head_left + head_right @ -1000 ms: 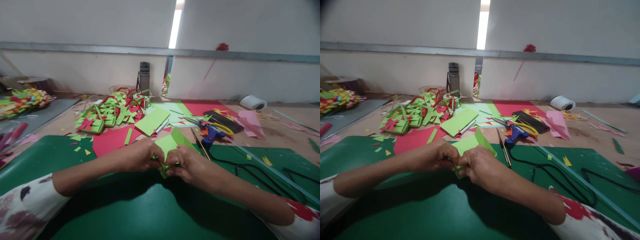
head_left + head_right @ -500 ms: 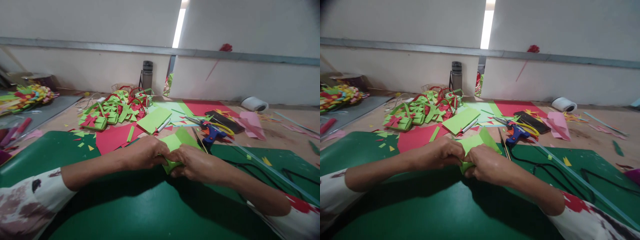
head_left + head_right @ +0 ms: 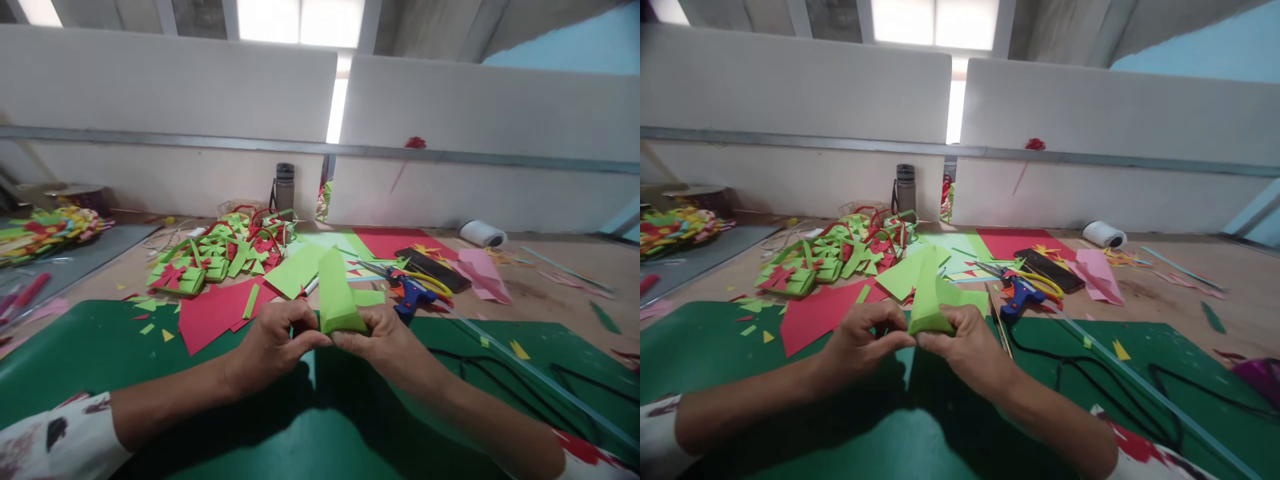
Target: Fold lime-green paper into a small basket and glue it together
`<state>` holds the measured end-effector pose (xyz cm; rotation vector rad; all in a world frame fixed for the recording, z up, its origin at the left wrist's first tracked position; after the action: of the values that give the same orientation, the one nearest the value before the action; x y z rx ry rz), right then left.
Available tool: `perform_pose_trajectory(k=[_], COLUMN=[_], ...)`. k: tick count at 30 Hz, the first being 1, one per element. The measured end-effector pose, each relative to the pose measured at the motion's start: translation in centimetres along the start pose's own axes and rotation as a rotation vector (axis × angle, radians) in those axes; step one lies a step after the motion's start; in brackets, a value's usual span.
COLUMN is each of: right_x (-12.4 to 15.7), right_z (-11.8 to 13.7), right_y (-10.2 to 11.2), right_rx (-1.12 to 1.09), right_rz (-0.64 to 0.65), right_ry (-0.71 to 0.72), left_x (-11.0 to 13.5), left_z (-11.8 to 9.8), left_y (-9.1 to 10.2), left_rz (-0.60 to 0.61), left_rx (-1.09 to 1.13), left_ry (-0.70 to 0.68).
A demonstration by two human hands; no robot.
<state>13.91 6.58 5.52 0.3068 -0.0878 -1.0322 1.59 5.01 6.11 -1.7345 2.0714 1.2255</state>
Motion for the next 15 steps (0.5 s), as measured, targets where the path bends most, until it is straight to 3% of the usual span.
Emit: perform_pose_trajectory(k=[6,15], right_x=[0.1,0.2], right_z=[-0.2,-0.7], right_y=[-0.3,-0.5], right_rx=[-0.033,-0.048], right_rz=[0.049,0.082], right_ry=[0.050,0.063], left_x=[0.2,0.4], left_z=[1.4,1.7], left_y=[-0.6,-1.1], left_rz=[0.044,0.065], left_rx=[0.237,0.364], left_ry=[0.229,0.306])
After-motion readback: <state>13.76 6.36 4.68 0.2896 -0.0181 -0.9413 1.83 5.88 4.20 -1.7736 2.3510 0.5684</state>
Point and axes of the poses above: each hand's wrist, its own x-axis away from the middle knuckle, its own y-axis out of the back of the hand, z = x × y, the point moved 7 cm from there along -x, towards the middle knuckle, and after that the axes turned 1 degree about -y, right-handed, at the moved point
